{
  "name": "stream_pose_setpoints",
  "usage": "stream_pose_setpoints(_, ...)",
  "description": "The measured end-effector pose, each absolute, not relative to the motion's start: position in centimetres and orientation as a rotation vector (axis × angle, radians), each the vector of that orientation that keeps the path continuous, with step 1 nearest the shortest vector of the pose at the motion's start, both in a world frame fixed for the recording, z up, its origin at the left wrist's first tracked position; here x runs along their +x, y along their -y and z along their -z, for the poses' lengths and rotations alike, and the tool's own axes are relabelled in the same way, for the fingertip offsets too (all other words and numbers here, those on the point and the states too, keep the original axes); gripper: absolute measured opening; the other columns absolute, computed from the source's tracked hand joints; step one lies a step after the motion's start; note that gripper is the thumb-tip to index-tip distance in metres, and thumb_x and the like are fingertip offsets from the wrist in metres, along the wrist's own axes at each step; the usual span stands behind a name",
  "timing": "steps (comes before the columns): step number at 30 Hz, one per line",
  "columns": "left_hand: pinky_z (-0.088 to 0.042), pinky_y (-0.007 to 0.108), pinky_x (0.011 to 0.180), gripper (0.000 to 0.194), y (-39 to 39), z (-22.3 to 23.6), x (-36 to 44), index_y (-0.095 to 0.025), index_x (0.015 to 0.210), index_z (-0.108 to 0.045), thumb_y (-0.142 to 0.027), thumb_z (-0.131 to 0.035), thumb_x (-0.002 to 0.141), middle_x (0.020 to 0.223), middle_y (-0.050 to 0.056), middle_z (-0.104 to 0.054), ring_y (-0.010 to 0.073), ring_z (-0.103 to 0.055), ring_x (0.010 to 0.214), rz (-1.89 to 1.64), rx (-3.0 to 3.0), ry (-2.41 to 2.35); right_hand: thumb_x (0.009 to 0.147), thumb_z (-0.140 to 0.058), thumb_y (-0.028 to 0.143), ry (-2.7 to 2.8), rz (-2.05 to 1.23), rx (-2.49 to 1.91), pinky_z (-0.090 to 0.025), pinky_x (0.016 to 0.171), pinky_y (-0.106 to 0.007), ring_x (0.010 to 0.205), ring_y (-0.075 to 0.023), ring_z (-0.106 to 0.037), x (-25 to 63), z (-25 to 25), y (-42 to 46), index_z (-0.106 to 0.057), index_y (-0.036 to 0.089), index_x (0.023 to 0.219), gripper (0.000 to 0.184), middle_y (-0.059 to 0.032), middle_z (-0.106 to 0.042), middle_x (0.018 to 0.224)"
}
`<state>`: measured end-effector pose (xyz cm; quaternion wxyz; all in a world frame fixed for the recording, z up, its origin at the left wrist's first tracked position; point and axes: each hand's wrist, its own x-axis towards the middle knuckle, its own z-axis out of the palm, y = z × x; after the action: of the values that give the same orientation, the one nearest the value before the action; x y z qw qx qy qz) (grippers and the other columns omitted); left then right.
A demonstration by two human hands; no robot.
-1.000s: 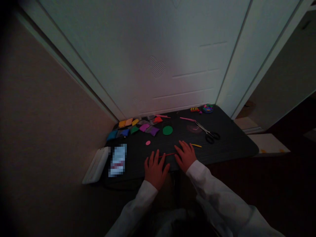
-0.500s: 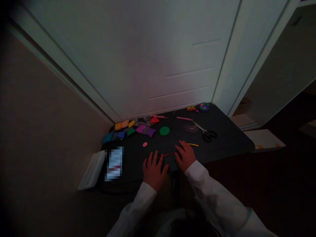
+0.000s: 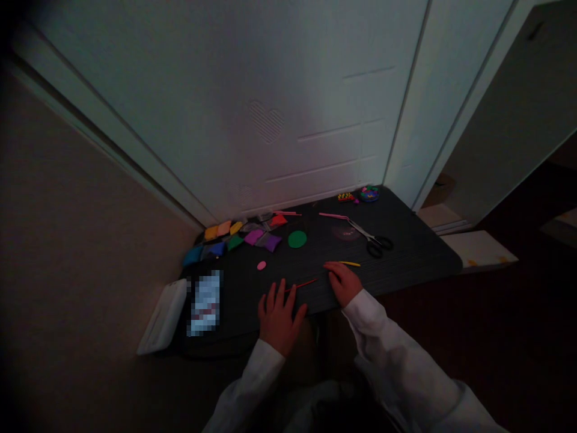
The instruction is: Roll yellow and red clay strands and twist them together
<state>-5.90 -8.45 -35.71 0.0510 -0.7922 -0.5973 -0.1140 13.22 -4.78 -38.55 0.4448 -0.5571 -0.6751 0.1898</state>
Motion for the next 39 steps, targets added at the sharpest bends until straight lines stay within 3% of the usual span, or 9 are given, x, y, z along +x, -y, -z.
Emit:
stream_pose_setpoints(6,-0.019,0.047,0.096,0.049,7.9,35.6,-5.5,-0.022,0.120,-0.039,-0.047,-0.030,0.078,0.132,0.007,-0.030,0.0262,-0.020,0.122,0.358,-2.398,1.818,0.078,-0.039,0.024,1.583,-0.569,-1.355,-0.040,0.085,-0.034,0.092,-0.0154,-0.052,13.5,37.7,4.8,-0.058,0.021,0.092,0.023,-0.0050,-0.059,0.095)
stream_pose_setpoints(39,-0.020,0.047,0.096,0.049,8.7,35.4,-4.8,-0.022,0.120,-0.039,-0.046,-0.033,0.078,0.131,0.006,-0.031,0.0262,-0.022,0.122,0.336,-2.451,1.771,0.077,-0.041,0.025,1.560,-0.591,-1.319,-0.041,0.083,-0.034,0.089,-0.0161,-0.053,13.3,37.9,4.9,-0.059,0.022,0.090,0.022,-0.0039,-0.059,0.092)
